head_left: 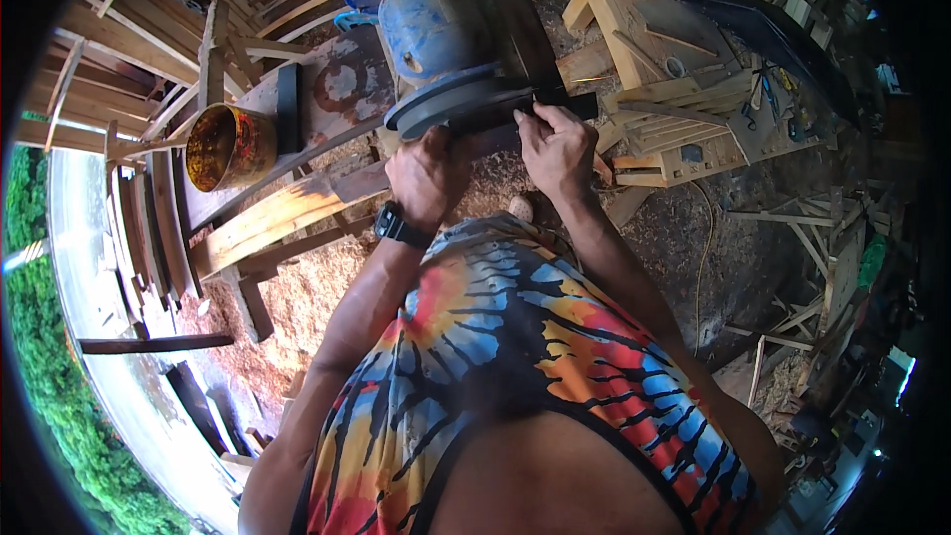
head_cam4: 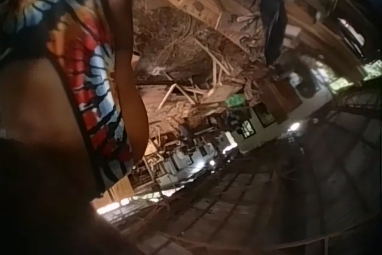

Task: The person sharpens a small metal woodworking tool by holding it against a spinning bench grinder stone, occasionally checking the edge by hand and dipping it into a container.

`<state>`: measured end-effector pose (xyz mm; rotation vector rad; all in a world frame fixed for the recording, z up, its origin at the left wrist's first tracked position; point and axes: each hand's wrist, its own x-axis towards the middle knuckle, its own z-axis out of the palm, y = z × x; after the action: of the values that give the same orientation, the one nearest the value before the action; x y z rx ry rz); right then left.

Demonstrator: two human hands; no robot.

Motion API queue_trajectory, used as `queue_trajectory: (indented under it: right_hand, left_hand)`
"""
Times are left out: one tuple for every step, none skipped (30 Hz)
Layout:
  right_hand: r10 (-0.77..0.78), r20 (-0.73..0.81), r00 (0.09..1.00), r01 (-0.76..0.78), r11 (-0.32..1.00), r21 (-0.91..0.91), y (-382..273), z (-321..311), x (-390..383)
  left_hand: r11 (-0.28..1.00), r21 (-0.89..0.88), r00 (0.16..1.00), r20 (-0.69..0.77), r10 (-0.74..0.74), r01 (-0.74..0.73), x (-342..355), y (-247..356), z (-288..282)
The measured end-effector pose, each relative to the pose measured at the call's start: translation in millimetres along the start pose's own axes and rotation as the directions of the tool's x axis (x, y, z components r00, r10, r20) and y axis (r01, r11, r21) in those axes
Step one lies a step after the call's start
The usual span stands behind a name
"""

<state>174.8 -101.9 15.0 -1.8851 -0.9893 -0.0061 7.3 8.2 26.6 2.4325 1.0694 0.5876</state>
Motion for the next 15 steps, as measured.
queue_trajectory:
  right_hand:
    - [0.002, -0.021, 1.000, -0.002, 1.000, 0.012, -0.1, 0.7, -0.2]
    - [0.006, -0.013, 1.000, -0.006, 1.000, 0.012, -0.4, 0.2, 0.0]
    - [-0.020, -0.016, 1.000, 0.019, 1.000, -0.017, -0.9, -1.1, 1.2]
    - [-0.045, -0.017, 0.999, 0.045, 0.998, -0.046, -0.4, -1.4, 1.8]
    - [-0.019, -0.017, 1.000, 0.019, 0.999, -0.038, 3.4, 0.8, 0.1]
    - [-0.019, -0.014, 1.000, 0.018, 0.999, -0.038, 3.1, 1.3, 0.1]
    - [-0.027, -0.013, 1.000, 0.026, 0.999, -0.029, 2.1, 1.5, 0.3]
    - [-0.035, -0.014, 0.999, 0.035, 0.999, -0.020, 1.2, 2.0, 0.0]
    - [-0.035, -0.013, 0.999, 0.034, 0.999, -0.020, 0.9, 2.5, -0.6]
    - [-0.033, -0.017, 0.999, 0.033, 0.999, -0.016, 0.5, 3.4, -1.2]
    - [-0.032, -0.021, 0.999, 0.031, 0.999, -0.012, -0.1, 4.3, -1.6]
    - [-0.029, -0.024, 0.999, 0.028, 1.000, -0.013, -1.8, 4.4, -2.3]
    - [-0.001, -0.020, 1.000, 0.001, 1.000, 0.003, -4.9, 4.0, -2.5]
    - [0.027, -0.015, 1.000, -0.027, 0.999, 0.020, -8.1, 3.8, -2.7]
    - [0.032, -0.021, 0.999, -0.031, 0.999, 0.019, -11.0, 3.8, -2.9]
  left_hand:
    - [0.999, -0.035, 1.000, -0.019, 0.007, -0.007, 0.6, 2.9, -1.3]
    - [0.999, -0.036, 1.000, -0.015, 0.000, 0.000, 0.0, 1.7, -0.1]
    - [0.999, -0.038, 1.000, -0.020, 0.010, -0.010, 0.9, 0.9, 0.3]
    - [0.999, -0.040, 0.999, -0.026, 0.019, -0.021, 1.1, 1.0, -0.1]
    - [0.998, -0.059, 1.000, -0.015, 0.013, -0.013, 0.9, 2.1, -1.2]
    - [0.998, -0.059, 1.000, -0.013, 0.009, -0.010, 0.7, 1.8, -1.9]
    - [0.999, -0.050, 1.000, -0.013, 0.006, -0.007, 0.4, 1.2, -2.4]
    - [0.999, -0.040, 1.000, -0.012, 0.003, -0.004, -0.4, 0.4, -2.8]
    - [0.999, -0.041, 1.000, -0.011, 0.003, -0.003, -1.0, -0.7, -2.9]
    - [0.999, -0.042, 1.000, -0.007, -0.006, 0.006, -1.8, -2.3, -2.7]
    - [0.999, -0.043, 1.000, -0.002, -0.015, 0.015, -2.3, -3.5, -3.0]
    - [0.999, -0.043, 1.000, 0.001, -0.012, 0.012, -2.7, -3.8, -3.6]
    - [0.999, -0.037, 1.000, -0.006, -0.009, 0.009, -3.2, -3.8, -4.8]
    - [1.000, -0.030, 1.000, -0.013, -0.006, 0.005, -3.6, -3.7, -6.3]
    - [1.000, -0.030, 1.000, -0.009, 0.000, 0.000, -3.9, -3.3, -8.7]
